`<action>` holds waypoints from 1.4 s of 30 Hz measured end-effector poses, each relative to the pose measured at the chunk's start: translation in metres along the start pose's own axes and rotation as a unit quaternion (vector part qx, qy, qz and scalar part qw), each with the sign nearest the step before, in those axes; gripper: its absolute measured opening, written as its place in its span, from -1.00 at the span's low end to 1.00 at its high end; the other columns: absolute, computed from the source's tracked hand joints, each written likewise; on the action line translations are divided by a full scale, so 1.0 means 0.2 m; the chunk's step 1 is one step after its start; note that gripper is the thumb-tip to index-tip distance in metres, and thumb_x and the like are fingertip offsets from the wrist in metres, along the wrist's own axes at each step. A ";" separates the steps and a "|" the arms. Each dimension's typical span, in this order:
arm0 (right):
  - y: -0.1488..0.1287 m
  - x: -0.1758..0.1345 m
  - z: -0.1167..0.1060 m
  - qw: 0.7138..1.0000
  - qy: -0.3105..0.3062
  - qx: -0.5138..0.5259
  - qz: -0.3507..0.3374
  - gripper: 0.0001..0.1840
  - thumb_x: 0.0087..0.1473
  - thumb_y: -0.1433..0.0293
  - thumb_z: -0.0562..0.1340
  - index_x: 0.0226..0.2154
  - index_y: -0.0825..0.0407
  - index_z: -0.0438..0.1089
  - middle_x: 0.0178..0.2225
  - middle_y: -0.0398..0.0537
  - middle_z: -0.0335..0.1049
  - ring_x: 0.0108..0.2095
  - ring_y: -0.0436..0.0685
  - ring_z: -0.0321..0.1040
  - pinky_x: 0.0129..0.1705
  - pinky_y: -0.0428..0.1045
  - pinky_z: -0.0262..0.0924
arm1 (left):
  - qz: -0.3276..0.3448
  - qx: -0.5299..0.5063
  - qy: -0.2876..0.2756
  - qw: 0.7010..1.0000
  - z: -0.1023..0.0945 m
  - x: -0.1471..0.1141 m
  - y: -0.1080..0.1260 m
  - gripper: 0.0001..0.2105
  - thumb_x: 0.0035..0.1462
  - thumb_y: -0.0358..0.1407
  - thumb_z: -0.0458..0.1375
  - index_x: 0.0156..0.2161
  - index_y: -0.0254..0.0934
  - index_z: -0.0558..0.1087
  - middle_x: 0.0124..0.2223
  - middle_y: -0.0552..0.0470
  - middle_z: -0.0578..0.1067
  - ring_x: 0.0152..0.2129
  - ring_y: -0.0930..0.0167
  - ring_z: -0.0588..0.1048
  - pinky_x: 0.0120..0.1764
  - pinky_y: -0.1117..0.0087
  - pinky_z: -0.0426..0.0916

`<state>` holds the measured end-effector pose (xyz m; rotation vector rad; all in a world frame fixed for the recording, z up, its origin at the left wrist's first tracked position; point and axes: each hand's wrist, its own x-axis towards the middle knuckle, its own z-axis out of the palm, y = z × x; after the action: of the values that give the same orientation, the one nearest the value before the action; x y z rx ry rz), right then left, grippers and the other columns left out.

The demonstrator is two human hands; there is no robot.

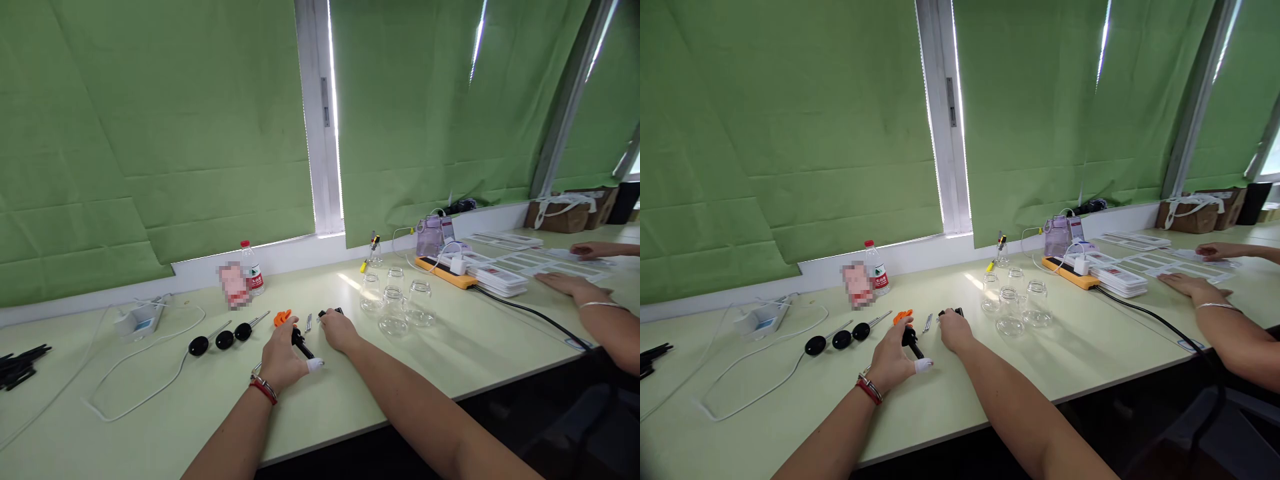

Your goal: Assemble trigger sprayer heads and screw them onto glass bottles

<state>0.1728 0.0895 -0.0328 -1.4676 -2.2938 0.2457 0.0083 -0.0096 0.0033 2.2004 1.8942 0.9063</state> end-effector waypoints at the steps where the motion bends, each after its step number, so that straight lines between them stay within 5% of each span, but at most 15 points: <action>1: 0.00 0.00 0.00 1.000 0.001 0.004 0.000 -0.79 0.10 0.49 0.06 -0.39 0.12 0.41 -0.21 0.09 0.32 -0.28 0.09 0.31 -0.32 -0.08 0.05 | -0.001 0.000 0.000 1.000 0.00 0.00 0.00 -0.17 -0.33 -0.16 0.30 0.13 -0.20 0.13 0.07 -0.09 0.34 0.00 0.20 0.33 -0.01 0.19 0.24; 11: 0.02 -0.04 -0.04 0.998 -0.006 0.057 -0.010 -0.80 0.04 0.45 0.15 -0.30 0.06 0.47 -0.24 0.01 0.40 -0.26 0.07 0.31 -0.26 -0.09 0.08 | -0.005 -0.007 -0.019 1.000 -0.02 -0.01 0.02 -0.16 -0.32 -0.16 0.30 0.14 -0.21 0.13 0.07 -0.11 0.33 0.01 0.19 0.33 -0.01 0.19 0.25; 29: -0.03 -0.09 -0.10 0.989 -0.015 0.134 -0.052 -0.91 -0.12 0.53 0.15 -0.50 0.10 0.38 -0.45 -0.08 0.39 -0.42 0.00 0.28 -0.42 -0.13 0.06 | 0.034 -0.035 -0.036 0.998 -0.04 -0.04 0.06 -0.13 -0.36 -0.17 0.34 0.15 -0.22 0.14 0.08 -0.14 0.34 -0.02 0.16 0.34 -0.02 0.15 0.26; 32: -0.04 -0.10 -0.12 0.956 -0.036 0.292 -0.017 -0.89 -0.14 0.51 0.17 -0.43 0.09 0.36 -0.56 -0.17 0.32 -0.55 -0.05 0.28 -0.51 -0.15 0.09 | 0.030 -0.043 -0.041 0.998 -0.06 -0.04 0.06 -0.13 -0.37 -0.17 0.35 0.14 -0.22 0.15 0.04 -0.14 0.36 -0.05 0.16 0.36 -0.04 0.17 0.28; 36: -0.04 -0.12 -0.16 0.862 -0.083 0.499 -0.027 -0.82 -0.17 0.46 0.22 -0.38 0.11 0.38 -0.58 -0.21 0.32 -0.63 -0.07 0.26 -0.58 -0.14 0.13 | 0.025 -0.052 -0.043 0.997 -0.06 -0.03 0.05 -0.14 -0.37 -0.17 0.34 0.13 -0.21 0.15 0.01 -0.11 0.38 -0.08 0.19 0.39 -0.07 0.20 0.30; 42: -0.07 -0.16 -0.21 0.782 -0.129 0.603 -0.089 -0.67 -0.25 0.29 0.37 -0.39 0.17 0.47 -0.66 -0.16 0.34 -0.61 -0.02 0.29 -0.49 -0.05 0.24 | 0.038 -0.071 -0.062 0.995 -0.07 -0.02 0.03 -0.16 -0.36 -0.14 0.34 0.11 -0.19 0.14 -0.06 -0.09 0.40 -0.17 0.23 0.43 -0.14 0.22 0.32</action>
<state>0.1910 0.0515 0.0015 -0.5225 -1.6949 1.5708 0.0069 -0.0185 0.0151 2.2022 1.6508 0.8640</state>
